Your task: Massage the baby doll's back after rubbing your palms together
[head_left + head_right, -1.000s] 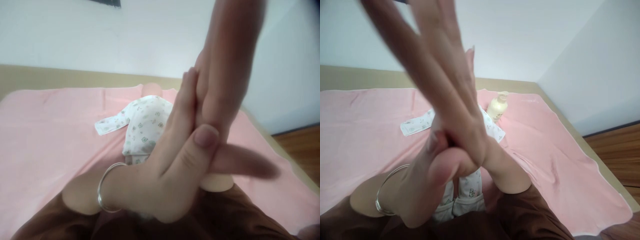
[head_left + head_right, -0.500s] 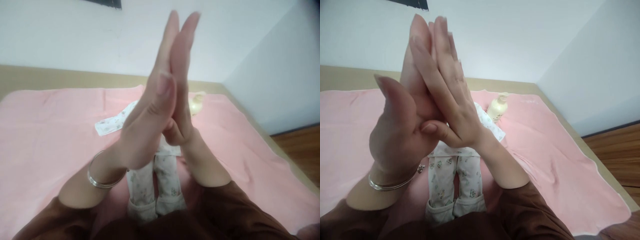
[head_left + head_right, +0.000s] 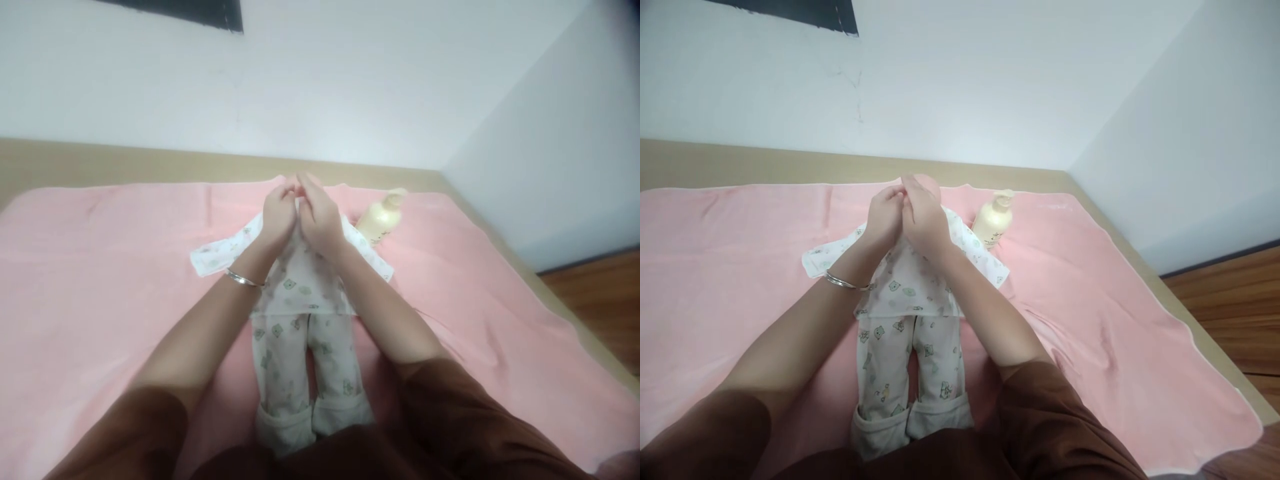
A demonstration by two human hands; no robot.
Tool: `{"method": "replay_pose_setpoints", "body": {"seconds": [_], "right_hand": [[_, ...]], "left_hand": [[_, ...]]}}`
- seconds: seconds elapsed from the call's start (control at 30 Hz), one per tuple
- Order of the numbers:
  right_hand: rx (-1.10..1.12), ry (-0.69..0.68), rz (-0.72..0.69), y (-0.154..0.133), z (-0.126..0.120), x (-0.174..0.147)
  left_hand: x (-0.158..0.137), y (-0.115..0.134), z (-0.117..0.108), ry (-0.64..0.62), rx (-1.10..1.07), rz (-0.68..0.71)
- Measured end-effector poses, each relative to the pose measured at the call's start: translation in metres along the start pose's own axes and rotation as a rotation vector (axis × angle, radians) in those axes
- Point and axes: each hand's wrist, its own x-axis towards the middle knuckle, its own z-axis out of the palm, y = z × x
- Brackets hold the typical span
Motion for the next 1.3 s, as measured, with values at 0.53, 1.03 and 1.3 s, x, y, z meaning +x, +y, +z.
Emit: {"method": "replay_pose_setpoints", "body": {"seconds": [0.53, 1.03, 1.3], "right_hand": [[0.037, -0.112, 0.119, 0.026, 0.013, 0.004], [-0.217, -0.168, -0.014, 0.033, 0.000, -0.012], [-0.196, -0.088, 0.077, 0.033, -0.002, -0.020]], "left_hand": [[-0.033, -0.007, -0.001, -0.077, 0.360, 0.124], [-0.044, -0.023, -0.007, -0.046, 0.468, 0.113], [-0.048, -0.013, -0.010, -0.053, 0.438, 0.098]]}}
